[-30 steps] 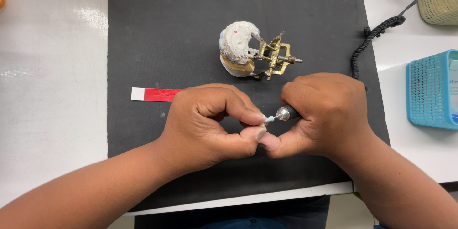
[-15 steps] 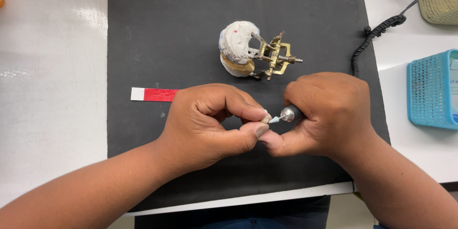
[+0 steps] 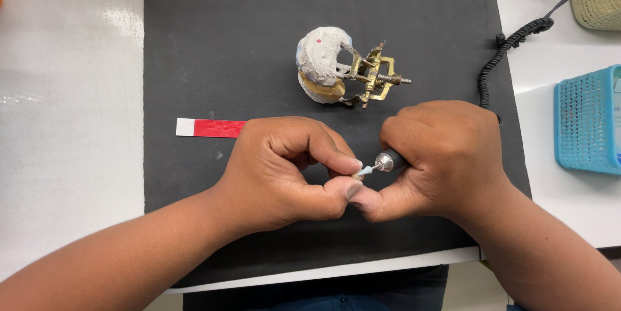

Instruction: The person uses a rotary handpiece to grind and shape a small dental crown/prosthesis piece held in their fingers, periodically fitting it against the teeth on a dental articulator model on the mat. They close the articulator to check the bite, use red articulating paper between the arches, then resume grinding the piece with the handpiece.

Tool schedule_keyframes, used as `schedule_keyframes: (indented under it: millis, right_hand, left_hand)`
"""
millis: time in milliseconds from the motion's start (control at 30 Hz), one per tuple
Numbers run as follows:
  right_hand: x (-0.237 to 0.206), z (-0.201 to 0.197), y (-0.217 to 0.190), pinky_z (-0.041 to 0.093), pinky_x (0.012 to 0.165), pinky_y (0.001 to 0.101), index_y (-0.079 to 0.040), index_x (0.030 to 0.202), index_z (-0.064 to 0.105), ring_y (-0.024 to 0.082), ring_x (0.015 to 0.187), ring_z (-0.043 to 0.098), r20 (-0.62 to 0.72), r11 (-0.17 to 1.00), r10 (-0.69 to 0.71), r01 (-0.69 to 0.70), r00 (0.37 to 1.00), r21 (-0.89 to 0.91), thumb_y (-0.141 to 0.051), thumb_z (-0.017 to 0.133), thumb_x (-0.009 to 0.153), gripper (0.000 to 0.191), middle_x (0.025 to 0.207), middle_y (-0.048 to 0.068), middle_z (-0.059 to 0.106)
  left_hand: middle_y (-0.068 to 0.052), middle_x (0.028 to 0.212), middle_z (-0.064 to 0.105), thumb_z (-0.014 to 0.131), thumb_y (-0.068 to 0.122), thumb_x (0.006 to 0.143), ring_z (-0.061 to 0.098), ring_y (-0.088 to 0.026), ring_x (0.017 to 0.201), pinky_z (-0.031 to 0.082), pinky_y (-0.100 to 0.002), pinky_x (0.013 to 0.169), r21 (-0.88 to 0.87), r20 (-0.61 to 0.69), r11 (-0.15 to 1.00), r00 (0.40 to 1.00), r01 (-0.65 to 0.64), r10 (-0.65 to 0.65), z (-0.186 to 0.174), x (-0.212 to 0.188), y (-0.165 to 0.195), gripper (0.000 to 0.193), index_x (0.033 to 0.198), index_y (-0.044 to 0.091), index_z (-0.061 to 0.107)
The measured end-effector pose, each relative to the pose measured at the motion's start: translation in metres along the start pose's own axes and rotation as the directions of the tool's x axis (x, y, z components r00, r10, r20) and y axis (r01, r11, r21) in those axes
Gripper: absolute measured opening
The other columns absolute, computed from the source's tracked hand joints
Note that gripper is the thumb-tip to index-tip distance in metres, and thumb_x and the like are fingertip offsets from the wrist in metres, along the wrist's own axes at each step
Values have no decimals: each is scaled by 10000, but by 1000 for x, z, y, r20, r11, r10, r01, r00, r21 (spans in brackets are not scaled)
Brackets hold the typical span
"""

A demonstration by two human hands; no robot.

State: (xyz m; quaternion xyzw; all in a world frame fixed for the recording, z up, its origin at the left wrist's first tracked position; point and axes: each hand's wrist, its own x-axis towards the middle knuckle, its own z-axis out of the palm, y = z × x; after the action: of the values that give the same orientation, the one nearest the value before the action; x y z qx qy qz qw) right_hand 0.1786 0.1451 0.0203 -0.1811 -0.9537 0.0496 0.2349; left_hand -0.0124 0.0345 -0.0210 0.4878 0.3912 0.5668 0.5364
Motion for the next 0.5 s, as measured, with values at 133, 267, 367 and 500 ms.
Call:
schedule_keyframes:
  millis: [133,267,367,500]
  right_hand:
    - [0,1,0,318,382,320,-106,503,469,170,392,460,7,1000,-6,6,1000,1,-742,697,731,713,437,1,395]
    - [0,2,0,318,379,323,-105,497,467,170,387,457,7,1000,-6,6,1000,0,-750,694,723,720,432,3,393]
    - [0,2,0,323,387,331,-103,499,465,180,394,459,16,1000,0,0,1000,5,-730,715,717,709,441,10,402]
    - [0,1,0,326,383,330,-102,514,477,179,397,465,24,1000,2,-2,1000,4,-724,733,706,699,447,10,410]
  left_hand:
    - [-98,913,762,819,8,802,751,-120,872,655,-262,814,35,0,999,1000,-2,2,-1,1,1,131,873,-2,709]
    - [-93,900,766,820,21,799,754,-114,851,659,-251,790,80,-4,997,1000,-4,4,-1,1,2,129,868,3,712]
    - [-89,893,768,821,32,801,757,-110,840,658,-245,774,101,-10,995,1000,-10,11,-1,1,3,129,866,5,712]
    - [-83,881,769,824,41,795,758,-106,827,658,-240,759,130,-20,992,1000,-6,9,-1,2,5,134,854,7,709]
